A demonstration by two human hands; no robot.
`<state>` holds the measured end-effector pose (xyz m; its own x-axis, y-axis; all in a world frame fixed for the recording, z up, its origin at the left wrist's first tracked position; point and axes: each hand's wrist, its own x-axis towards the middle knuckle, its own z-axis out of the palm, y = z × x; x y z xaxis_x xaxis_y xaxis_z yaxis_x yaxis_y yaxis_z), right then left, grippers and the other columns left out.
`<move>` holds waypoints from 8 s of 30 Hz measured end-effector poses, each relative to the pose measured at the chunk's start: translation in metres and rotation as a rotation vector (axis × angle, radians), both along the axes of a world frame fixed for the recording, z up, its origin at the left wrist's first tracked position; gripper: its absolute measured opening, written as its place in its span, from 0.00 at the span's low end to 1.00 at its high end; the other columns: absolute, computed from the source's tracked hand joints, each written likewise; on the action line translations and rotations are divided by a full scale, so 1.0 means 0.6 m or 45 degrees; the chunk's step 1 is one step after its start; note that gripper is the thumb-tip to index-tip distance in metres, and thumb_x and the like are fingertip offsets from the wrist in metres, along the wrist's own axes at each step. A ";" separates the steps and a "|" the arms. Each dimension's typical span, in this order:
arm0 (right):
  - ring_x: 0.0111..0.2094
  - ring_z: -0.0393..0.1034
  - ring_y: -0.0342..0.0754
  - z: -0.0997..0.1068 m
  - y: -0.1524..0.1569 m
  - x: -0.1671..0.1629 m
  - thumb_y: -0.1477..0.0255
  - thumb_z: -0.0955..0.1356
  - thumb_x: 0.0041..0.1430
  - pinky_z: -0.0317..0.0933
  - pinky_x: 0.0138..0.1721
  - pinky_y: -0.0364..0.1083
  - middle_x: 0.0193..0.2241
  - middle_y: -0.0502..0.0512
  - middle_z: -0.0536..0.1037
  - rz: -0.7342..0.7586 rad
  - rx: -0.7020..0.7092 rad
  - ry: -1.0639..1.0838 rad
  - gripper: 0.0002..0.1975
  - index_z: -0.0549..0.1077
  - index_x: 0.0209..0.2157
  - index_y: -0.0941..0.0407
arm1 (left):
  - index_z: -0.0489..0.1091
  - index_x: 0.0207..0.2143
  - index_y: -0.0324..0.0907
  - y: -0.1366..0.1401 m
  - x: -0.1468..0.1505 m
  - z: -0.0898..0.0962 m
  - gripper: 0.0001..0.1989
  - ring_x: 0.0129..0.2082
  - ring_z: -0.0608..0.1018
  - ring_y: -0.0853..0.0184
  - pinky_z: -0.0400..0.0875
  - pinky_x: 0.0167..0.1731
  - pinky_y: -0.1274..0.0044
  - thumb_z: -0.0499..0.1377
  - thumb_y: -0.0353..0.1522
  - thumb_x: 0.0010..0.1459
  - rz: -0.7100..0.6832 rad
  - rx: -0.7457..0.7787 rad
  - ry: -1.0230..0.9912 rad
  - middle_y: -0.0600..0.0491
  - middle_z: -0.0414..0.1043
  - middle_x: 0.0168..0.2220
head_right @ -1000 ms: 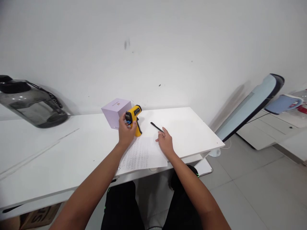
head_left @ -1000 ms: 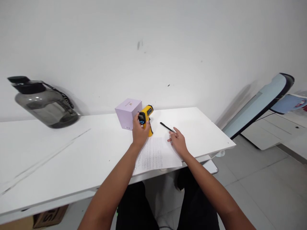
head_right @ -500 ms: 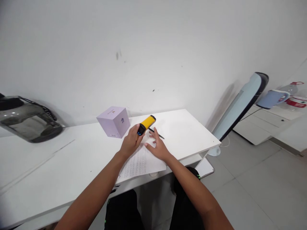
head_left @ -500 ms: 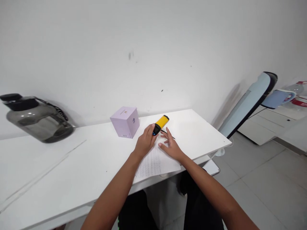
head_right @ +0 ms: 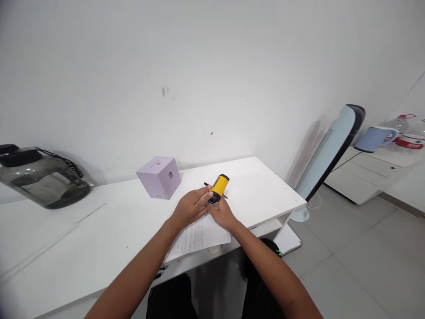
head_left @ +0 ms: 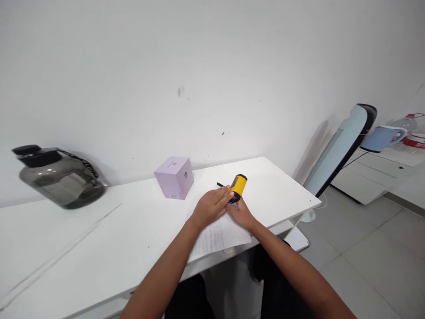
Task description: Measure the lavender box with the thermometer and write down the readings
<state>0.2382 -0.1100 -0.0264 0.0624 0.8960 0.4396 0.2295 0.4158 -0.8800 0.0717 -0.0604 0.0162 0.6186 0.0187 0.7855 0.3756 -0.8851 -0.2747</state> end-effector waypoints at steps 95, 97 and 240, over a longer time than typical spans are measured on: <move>0.46 0.73 0.61 0.047 0.110 -0.084 0.61 0.71 0.61 0.55 0.49 0.55 0.45 0.66 0.81 -0.055 0.002 -1.164 0.24 0.72 0.55 0.58 | 0.51 0.61 0.37 0.086 -0.099 -0.021 0.51 0.64 0.63 0.44 0.59 0.62 0.56 0.69 0.50 0.43 1.436 -1.259 -1.313 0.34 0.58 0.62; 0.46 0.73 0.61 0.044 0.111 -0.085 0.60 0.71 0.62 0.54 0.49 0.56 0.45 0.66 0.81 -0.030 -0.015 -1.203 0.25 0.73 0.56 0.57 | 0.50 0.61 0.37 0.085 -0.098 -0.020 0.51 0.64 0.63 0.44 0.59 0.62 0.55 0.69 0.50 0.43 1.432 -1.266 -1.311 0.34 0.59 0.62; 0.40 0.76 0.52 0.041 0.190 0.009 0.71 0.61 0.65 0.65 0.43 0.48 0.36 0.58 0.82 -0.442 -0.329 -0.512 0.13 0.77 0.43 0.56 | 0.47 0.63 0.38 0.079 -0.102 -0.017 0.49 0.65 0.64 0.47 0.58 0.63 0.58 0.68 0.46 0.45 1.504 -1.332 -1.132 0.34 0.61 0.62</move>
